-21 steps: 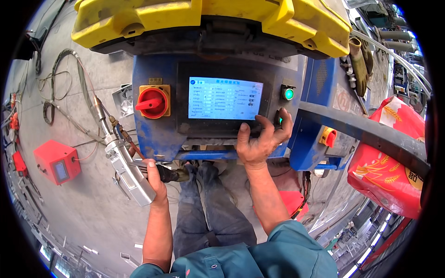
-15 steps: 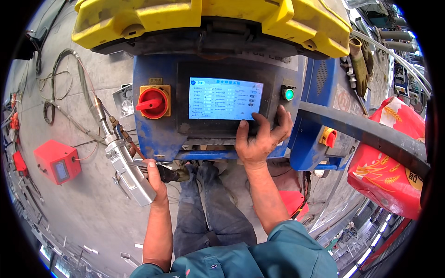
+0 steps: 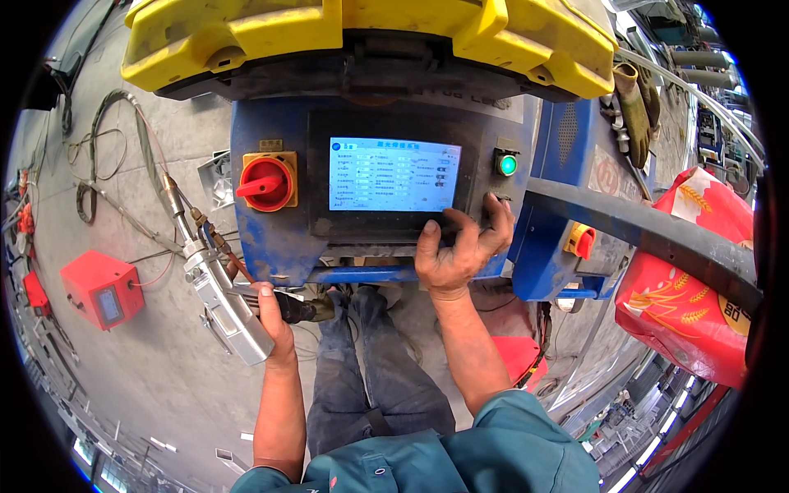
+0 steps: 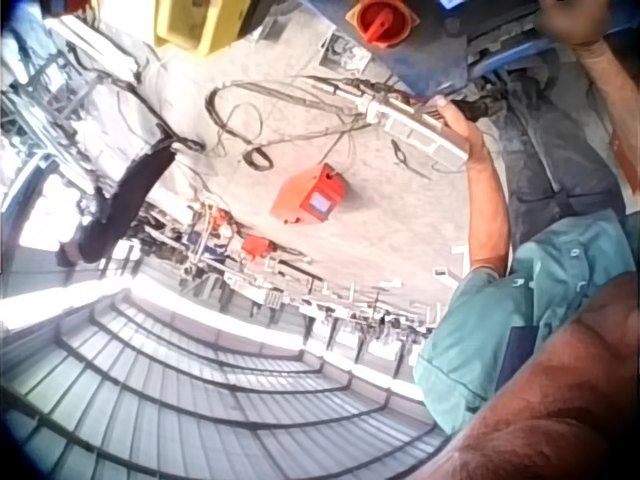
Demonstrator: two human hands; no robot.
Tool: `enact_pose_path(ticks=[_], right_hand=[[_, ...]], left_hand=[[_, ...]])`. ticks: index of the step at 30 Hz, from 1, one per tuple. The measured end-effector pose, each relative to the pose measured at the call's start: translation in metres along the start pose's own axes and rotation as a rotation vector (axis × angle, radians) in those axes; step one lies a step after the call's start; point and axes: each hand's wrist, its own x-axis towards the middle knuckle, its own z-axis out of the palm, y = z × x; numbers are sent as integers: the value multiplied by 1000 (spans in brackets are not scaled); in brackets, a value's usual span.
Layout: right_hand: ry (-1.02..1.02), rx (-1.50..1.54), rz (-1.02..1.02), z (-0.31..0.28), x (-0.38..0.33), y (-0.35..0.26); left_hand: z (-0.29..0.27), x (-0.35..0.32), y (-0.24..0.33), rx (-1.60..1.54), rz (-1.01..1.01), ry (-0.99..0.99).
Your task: The person adjusts settings on a welding machine, inserts a wire into a handheld welding gun, and welds a metal piece on the floor. They then use pliers and a wrench to adjust the welding gun's nozzle and tip.
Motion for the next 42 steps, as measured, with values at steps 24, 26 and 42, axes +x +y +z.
enact_pose_path(ticks=[24,26,42], right_hand=[[20,-6,17,-2,0,-1],[16,-17,11,-2,0,-2],[54,69,-36,6,0,0]], left_hand=[[3,-1,7,-30,-24,-18],[3,-2,7,-40,-62,-21],[-48,-11,16,-73,-51,-147]])
